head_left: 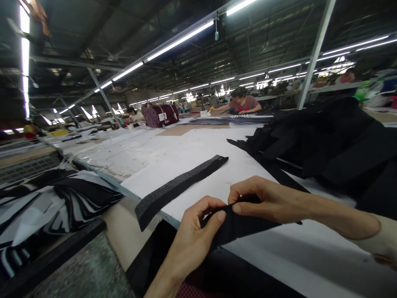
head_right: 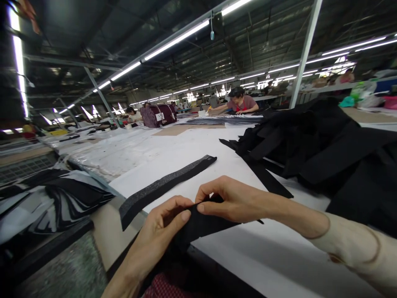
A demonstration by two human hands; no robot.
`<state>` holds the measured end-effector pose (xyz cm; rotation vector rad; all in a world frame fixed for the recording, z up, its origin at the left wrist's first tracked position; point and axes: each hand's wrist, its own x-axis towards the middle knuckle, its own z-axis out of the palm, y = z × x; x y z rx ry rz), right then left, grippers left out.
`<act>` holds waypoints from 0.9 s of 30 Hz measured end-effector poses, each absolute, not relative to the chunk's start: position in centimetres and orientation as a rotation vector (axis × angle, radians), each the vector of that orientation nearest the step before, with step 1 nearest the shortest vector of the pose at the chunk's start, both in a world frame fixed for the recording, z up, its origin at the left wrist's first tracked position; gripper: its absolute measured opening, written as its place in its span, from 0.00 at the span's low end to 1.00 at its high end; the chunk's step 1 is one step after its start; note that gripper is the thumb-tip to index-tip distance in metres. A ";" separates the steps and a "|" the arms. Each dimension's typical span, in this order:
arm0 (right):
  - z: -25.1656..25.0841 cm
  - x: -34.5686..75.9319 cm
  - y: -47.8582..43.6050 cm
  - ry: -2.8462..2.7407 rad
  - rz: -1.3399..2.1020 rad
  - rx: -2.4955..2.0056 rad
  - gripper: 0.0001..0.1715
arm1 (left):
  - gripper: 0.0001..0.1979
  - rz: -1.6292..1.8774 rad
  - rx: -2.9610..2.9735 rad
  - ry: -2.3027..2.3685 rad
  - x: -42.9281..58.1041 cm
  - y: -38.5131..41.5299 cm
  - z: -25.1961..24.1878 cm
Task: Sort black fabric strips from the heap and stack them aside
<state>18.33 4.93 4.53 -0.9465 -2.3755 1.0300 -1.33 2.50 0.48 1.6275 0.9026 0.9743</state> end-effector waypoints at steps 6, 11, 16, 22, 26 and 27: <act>4.4 18.2 4.7 -2.416 1.072 -0.907 0.13 | 0.09 0.943 1.574 0.930 -1.2 2.0 0.3; 4.4 17.6 4.0 -2.412 0.991 -0.886 0.07 | 0.08 1.023 1.718 0.999 -0.6 1.6 0.4; 3.8 17.0 3.5 -2.263 1.048 -0.922 0.05 | 0.09 1.082 1.556 0.896 -0.5 1.2 -0.3; 2.4 17.0 4.2 -2.067 1.376 -0.754 0.05 | 0.11 0.992 1.113 0.657 -0.8 1.3 -0.8; 2.4 17.0 4.4 -2.016 1.469 -0.764 0.08 | 0.09 0.994 1.063 0.608 -0.9 1.5 -0.6; 2.5 17.0 4.4 -2.022 1.468 -0.780 0.08 | 0.10 0.987 1.080 0.621 -1.0 1.5 -0.5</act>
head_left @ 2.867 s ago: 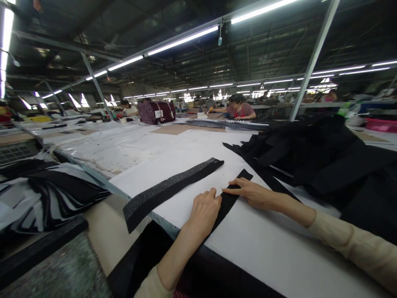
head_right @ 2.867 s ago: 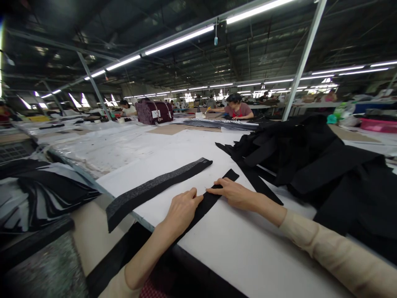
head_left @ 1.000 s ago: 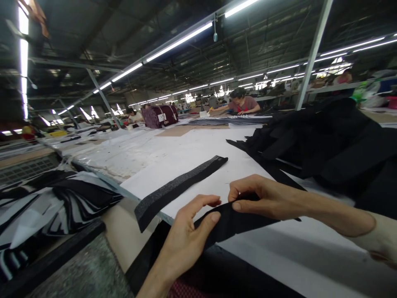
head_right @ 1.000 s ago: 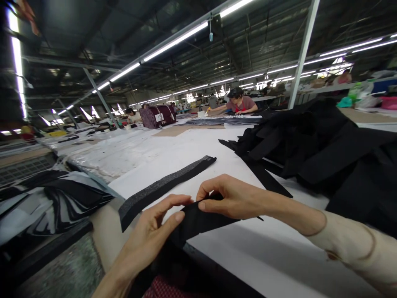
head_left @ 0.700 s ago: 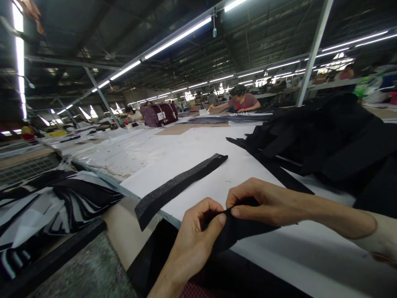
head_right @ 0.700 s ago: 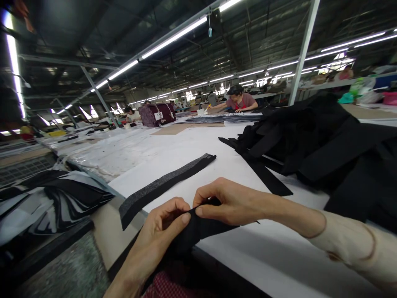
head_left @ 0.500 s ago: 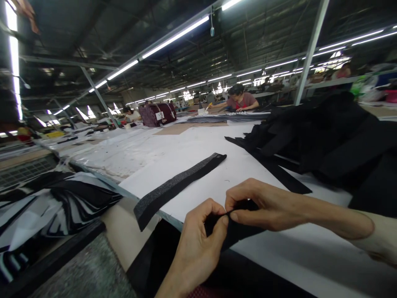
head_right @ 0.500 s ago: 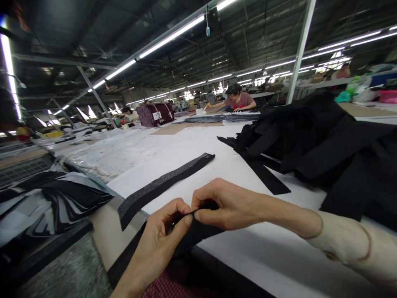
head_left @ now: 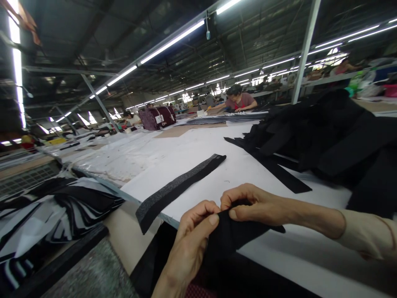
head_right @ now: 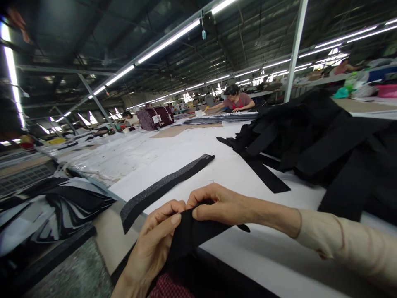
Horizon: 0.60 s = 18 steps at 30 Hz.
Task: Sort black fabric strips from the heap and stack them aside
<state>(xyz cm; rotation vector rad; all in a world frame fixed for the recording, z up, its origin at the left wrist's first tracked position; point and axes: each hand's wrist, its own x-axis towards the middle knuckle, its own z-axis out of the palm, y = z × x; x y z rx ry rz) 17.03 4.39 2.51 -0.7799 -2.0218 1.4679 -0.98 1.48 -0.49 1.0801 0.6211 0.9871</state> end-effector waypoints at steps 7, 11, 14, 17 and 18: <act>2.8 17.0 4.2 -2.195 1.178 -0.811 0.05 | 0.13 0.969 1.486 0.868 -1.3 1.6 0.3; 2.9 17.0 4.2 -2.277 0.973 -0.825 0.04 | 0.11 1.031 1.623 0.957 -0.9 1.8 -0.2; 3.0 17.0 4.2 -2.315 0.888 -0.767 0.05 | 0.09 1.044 1.630 0.975 -0.9 1.9 -0.3; 3.2 17.0 4.2 -2.298 0.955 -0.713 0.06 | 0.08 1.041 1.631 0.922 -1.2 1.8 0.0; 3.2 17.0 4.2 -2.284 0.992 -0.709 0.07 | 0.08 1.025 1.620 0.902 -1.3 1.8 0.2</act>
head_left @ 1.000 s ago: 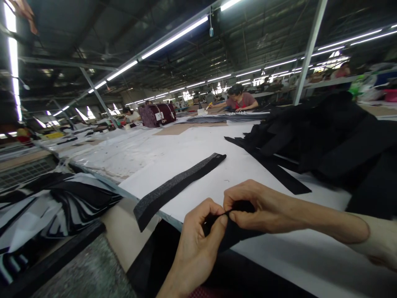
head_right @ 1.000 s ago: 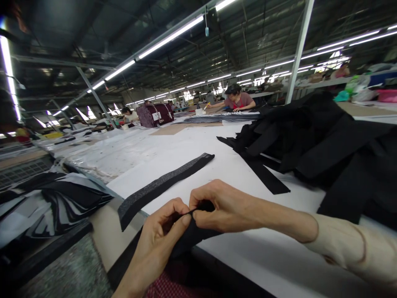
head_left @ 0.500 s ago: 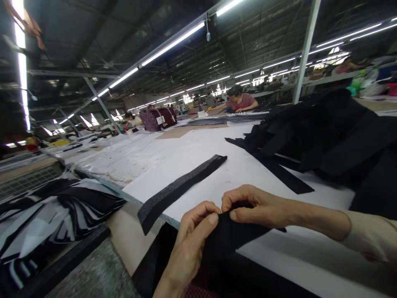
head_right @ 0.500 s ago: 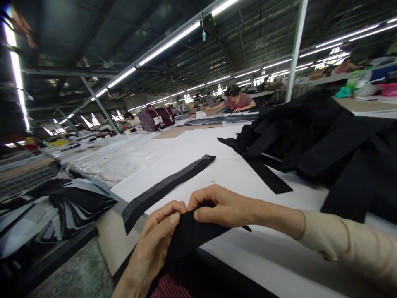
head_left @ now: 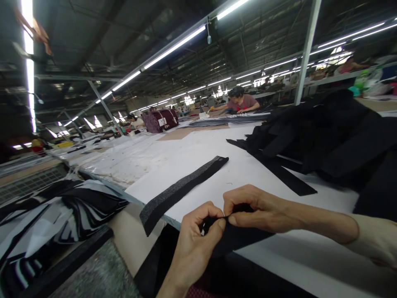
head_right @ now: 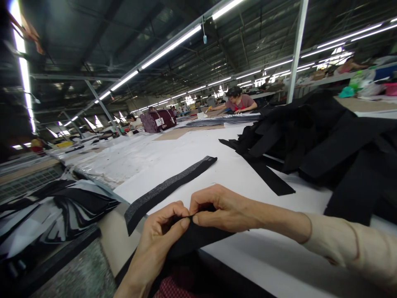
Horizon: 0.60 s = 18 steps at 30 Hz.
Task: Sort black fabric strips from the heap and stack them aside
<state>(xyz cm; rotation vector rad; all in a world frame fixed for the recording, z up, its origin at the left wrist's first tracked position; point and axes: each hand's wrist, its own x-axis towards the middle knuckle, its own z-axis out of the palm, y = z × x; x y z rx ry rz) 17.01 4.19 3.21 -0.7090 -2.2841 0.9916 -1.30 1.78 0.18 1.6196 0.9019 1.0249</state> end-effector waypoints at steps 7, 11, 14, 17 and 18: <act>3.5 17.3 4.2 -2.245 1.165 -0.765 0.11 | 0.09 0.952 1.509 0.869 -2.3 1.6 0.3; 3.7 17.7 4.5 -2.156 1.256 -0.875 0.13 | 0.12 0.871 1.528 0.900 -3.3 1.8 0.3; 3.5 17.7 4.6 -2.135 1.281 -0.877 0.14 | 0.11 0.851 1.624 0.933 -3.9 2.0 0.5; 3.4 17.9 4.9 -2.139 1.305 -0.882 0.15 | 0.08 0.833 1.724 0.996 -4.5 2.1 0.6; 3.5 18.1 5.1 -2.148 1.302 -0.897 0.14 | 0.08 0.810 1.737 1.016 -4.8 2.2 0.5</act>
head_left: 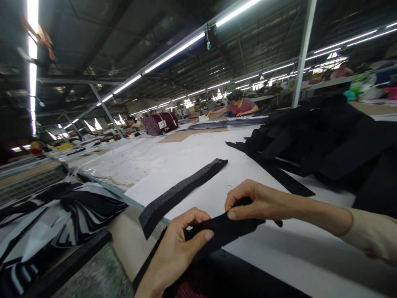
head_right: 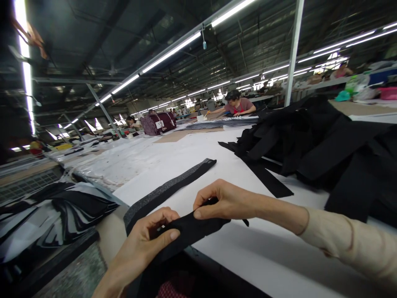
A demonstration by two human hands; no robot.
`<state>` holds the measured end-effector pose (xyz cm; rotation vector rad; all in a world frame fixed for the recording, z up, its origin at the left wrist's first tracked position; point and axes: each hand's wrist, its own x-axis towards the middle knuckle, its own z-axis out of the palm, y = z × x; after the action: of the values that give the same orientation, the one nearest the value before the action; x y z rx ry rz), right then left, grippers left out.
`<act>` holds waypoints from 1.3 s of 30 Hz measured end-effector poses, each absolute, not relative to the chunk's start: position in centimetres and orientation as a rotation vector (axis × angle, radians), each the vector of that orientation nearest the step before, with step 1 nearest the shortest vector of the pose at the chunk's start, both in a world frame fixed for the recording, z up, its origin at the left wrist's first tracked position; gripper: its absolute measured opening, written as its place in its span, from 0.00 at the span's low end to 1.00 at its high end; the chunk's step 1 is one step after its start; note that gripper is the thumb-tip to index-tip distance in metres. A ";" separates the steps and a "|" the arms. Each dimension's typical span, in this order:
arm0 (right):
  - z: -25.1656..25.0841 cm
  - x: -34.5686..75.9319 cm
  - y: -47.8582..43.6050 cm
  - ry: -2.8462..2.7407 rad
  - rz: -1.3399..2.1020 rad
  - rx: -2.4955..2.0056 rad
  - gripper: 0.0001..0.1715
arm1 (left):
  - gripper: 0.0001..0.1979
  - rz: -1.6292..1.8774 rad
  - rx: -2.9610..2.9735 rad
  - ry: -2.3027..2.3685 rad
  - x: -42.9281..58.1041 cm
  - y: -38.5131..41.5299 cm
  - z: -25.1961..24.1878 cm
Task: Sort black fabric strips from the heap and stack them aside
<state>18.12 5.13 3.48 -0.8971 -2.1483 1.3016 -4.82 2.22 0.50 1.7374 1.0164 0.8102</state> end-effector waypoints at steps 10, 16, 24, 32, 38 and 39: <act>1.8 24.9 11.9 -2.626 0.354 -1.198 0.11 | 0.10 0.770 1.959 1.336 -6.5 5.7 -3.8; -1.7 26.5 13.8 -2.587 -0.388 -1.479 0.14 | 0.12 0.550 2.401 1.580 -2.0 6.4 -3.4; -3.9 23.1 13.0 -2.471 0.020 -1.162 0.15 | 0.10 0.568 2.325 1.531 -1.9 6.8 -3.0; -4.6 22.8 11.8 -2.433 0.077 -1.242 0.14 | 0.26 0.732 2.170 1.423 -1.6 8.2 -1.7; -5.3 22.6 11.5 -2.445 0.026 -1.244 0.17 | 0.25 0.869 1.803 1.239 -1.2 9.2 -1.5; -5.4 22.6 11.5 -2.442 0.028 -1.243 0.17 | 0.23 0.836 1.877 1.268 -0.9 9.2 -1.7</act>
<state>22.55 11.51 -5.40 -1.2426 -2.4419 0.0282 -0.92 9.19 -1.67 1.8769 1.2680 0.8357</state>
